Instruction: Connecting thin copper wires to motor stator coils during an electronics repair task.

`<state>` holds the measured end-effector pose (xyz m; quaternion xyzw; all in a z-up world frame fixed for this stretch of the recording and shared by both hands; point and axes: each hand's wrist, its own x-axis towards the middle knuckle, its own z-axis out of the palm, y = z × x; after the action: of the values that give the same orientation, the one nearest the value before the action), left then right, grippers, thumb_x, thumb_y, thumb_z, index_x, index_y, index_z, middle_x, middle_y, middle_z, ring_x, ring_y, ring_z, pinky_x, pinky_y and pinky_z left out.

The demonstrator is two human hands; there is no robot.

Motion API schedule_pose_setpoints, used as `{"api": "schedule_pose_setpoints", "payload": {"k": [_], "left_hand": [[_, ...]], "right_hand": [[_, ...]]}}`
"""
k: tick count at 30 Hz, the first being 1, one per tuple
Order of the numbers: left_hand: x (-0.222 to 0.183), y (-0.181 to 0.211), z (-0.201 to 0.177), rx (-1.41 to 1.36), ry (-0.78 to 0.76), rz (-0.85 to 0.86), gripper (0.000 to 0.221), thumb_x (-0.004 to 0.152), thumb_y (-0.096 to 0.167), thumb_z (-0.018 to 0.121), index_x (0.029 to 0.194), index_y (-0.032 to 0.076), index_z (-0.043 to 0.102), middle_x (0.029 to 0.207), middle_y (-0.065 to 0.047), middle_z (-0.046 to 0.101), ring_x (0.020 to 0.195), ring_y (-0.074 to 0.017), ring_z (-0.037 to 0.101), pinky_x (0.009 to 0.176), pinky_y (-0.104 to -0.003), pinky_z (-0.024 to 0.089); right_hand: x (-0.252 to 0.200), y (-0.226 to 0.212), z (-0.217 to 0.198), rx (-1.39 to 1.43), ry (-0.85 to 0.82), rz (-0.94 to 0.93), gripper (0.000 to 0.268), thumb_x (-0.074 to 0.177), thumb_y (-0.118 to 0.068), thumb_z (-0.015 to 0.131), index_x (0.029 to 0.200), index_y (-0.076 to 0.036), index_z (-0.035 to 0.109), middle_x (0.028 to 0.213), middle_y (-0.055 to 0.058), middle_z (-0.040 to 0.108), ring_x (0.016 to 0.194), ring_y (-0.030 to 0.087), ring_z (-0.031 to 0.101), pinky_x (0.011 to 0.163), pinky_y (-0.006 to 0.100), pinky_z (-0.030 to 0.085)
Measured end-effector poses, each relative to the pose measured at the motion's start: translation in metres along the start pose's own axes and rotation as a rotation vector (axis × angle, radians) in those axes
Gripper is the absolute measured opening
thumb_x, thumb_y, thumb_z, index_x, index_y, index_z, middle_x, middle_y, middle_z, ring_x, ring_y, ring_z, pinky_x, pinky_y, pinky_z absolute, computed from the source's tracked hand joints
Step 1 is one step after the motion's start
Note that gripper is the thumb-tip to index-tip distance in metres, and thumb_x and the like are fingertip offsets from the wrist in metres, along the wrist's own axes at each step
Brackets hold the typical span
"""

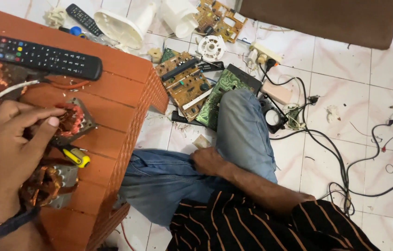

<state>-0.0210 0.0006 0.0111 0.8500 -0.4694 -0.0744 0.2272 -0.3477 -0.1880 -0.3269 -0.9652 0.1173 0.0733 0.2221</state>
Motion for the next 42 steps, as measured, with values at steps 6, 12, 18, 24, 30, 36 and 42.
{"api": "schedule_pose_setpoints", "payload": {"k": [6,12,18,24,30,36,42], "left_hand": [[0.0,-0.006,0.008,-0.084,0.027,0.023,0.025,0.104,-0.005,0.069,0.127,-0.003,0.076,0.107,-0.018,0.055,0.085,-0.0247,0.051,0.071,-0.033,0.041],[-0.001,-0.023,0.015,-0.122,0.026,0.04,0.023,0.107,-0.005,0.068,0.129,-0.005,0.074,0.116,-0.019,0.049,0.094,-0.0244,0.048,0.082,-0.033,0.04],[0.0,-0.032,0.022,-0.174,-0.002,0.014,0.021,0.111,-0.004,0.063,0.13,-0.008,0.071,0.121,-0.019,0.045,0.098,-0.0252,0.045,0.085,-0.034,0.038],[-0.003,-0.042,0.027,-0.167,0.001,0.015,0.02,0.112,-0.003,0.063,0.131,-0.007,0.071,0.122,-0.019,0.043,0.103,-0.0252,0.044,0.091,-0.035,0.039],[0.001,-0.017,0.014,-0.102,0.025,-0.023,0.023,0.106,-0.003,0.069,0.128,-0.003,0.075,0.111,-0.018,0.049,0.095,-0.0247,0.047,0.081,-0.034,0.039],[0.003,-0.001,0.006,-0.069,0.008,-0.038,0.024,0.103,-0.003,0.07,0.126,-0.003,0.076,0.108,-0.018,0.054,0.083,-0.0238,0.05,0.07,-0.032,0.041],[0.005,0.004,0.004,-0.064,0.002,-0.049,0.023,0.104,-0.002,0.07,0.126,-0.003,0.076,0.108,-0.018,0.053,0.083,-0.0235,0.05,0.07,-0.032,0.04]], "right_hand": [[-0.014,-0.007,0.01,-0.148,0.093,-0.012,0.019,0.081,-0.021,0.065,0.093,-0.008,0.068,0.086,0.015,0.068,0.068,0.035,0.066,0.06,0.047,0.052],[-0.026,-0.015,0.011,-0.156,0.206,-0.035,0.02,0.081,-0.025,0.067,0.091,-0.007,0.067,0.089,0.014,0.066,0.068,0.034,0.065,0.06,0.046,0.051],[-0.034,-0.03,-0.122,0.408,0.014,-0.146,0.035,0.091,-0.016,0.064,0.123,-0.003,0.064,0.114,0.013,0.068,0.097,0.032,0.068,0.086,0.042,0.054],[-0.091,0.029,-0.165,0.606,0.524,0.305,0.022,0.096,-0.021,0.062,0.103,-0.007,0.077,0.087,0.006,0.074,0.065,0.015,0.06,0.061,0.028,0.049],[-0.206,0.145,-0.059,0.111,-0.241,1.036,0.041,0.1,-0.042,0.045,0.101,-0.011,0.072,0.095,0.009,0.073,0.084,0.026,0.067,0.076,0.041,0.051],[-0.267,0.129,-0.014,0.206,-0.484,1.307,0.037,0.095,-0.036,0.055,0.11,-0.01,0.078,0.114,0.009,0.077,0.1,0.023,0.072,0.088,0.037,0.055],[-0.243,0.116,-0.027,0.32,-0.43,1.452,0.034,0.096,-0.029,0.057,0.108,-0.004,0.076,0.103,0.015,0.076,0.088,0.029,0.069,0.08,0.045,0.051]]}}
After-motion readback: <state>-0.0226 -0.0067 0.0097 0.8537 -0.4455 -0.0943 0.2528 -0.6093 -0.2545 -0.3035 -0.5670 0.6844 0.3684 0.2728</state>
